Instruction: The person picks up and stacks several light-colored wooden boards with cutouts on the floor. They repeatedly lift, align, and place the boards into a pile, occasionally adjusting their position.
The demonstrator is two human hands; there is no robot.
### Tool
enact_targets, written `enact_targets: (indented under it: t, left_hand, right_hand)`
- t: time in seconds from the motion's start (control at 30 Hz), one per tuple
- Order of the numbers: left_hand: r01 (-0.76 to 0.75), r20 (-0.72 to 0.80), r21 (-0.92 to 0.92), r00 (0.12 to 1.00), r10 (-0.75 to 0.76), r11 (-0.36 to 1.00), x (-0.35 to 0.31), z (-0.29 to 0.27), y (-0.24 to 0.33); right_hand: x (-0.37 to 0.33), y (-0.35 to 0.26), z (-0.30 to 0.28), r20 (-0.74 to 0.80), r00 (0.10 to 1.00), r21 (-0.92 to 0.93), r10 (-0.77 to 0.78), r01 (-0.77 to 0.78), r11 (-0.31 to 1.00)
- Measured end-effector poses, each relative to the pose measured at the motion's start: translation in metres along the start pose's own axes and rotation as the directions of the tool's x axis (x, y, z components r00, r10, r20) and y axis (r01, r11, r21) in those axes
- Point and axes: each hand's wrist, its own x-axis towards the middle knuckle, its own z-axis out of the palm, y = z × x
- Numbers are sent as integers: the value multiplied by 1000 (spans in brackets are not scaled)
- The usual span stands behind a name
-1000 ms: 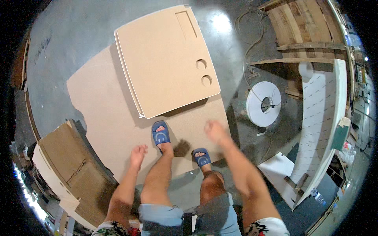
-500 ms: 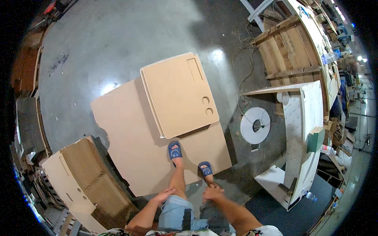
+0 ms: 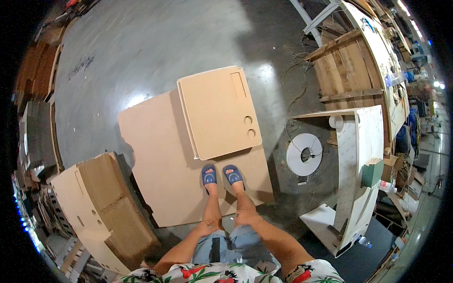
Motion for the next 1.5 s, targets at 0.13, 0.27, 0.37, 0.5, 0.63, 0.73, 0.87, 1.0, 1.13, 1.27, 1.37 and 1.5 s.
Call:
enact_targets:
  t: [0.13,0.27,0.37,0.5,0.63,0.73,0.87,1.0,1.13,1.27,1.37,1.5]
  left_hand:
    - [62,-21,-38,998,-63,997,-10,18,23]
    - [31,-107,-152,993,-48,988,-42,5,56]
    - [218,-139,-260,955,-260,941,-28,36,42]
    - [275,-158,-449,912,-378,850,-55,47,29]
    - [99,-174,-744,926,-334,661,0,131,-44]
    - [3,-177,-853,939,-295,521,-4,138,-59]
    - [3,-144,-907,937,-318,420,-18,134,-74]
    - [-109,-185,-963,932,-311,246,-17,154,-100]
    - [-297,-288,-955,897,-335,27,0,186,-127]
    - [-240,-127,-949,882,-454,-202,16,202,-190]
    - [-261,14,-917,733,-680,-301,-43,163,-283]
    - [-448,301,-790,309,-902,-418,-81,174,-423]
  right_hand:
    - [-7,41,-4,-17,992,21,-126,127,992]
    - [-48,21,-58,45,979,21,-197,196,980]
    - [-67,0,-85,169,983,-33,-75,82,996]
    - [-43,23,-77,150,984,-170,-97,123,978]
    - [-21,5,-72,186,981,-324,-50,109,940]
    - [-14,-28,-67,152,988,-389,9,51,920]
    - [-7,-99,-55,-7,999,-456,40,-39,889]
    - [32,-181,-39,-186,975,-624,-122,-21,781]
    - [103,-282,-8,-102,949,-589,-300,186,787]
    - [176,-395,51,-35,923,-640,-384,274,718]
    - [219,-493,108,-20,875,-631,-483,364,685]
    - [192,-650,267,218,646,-655,-732,652,381]
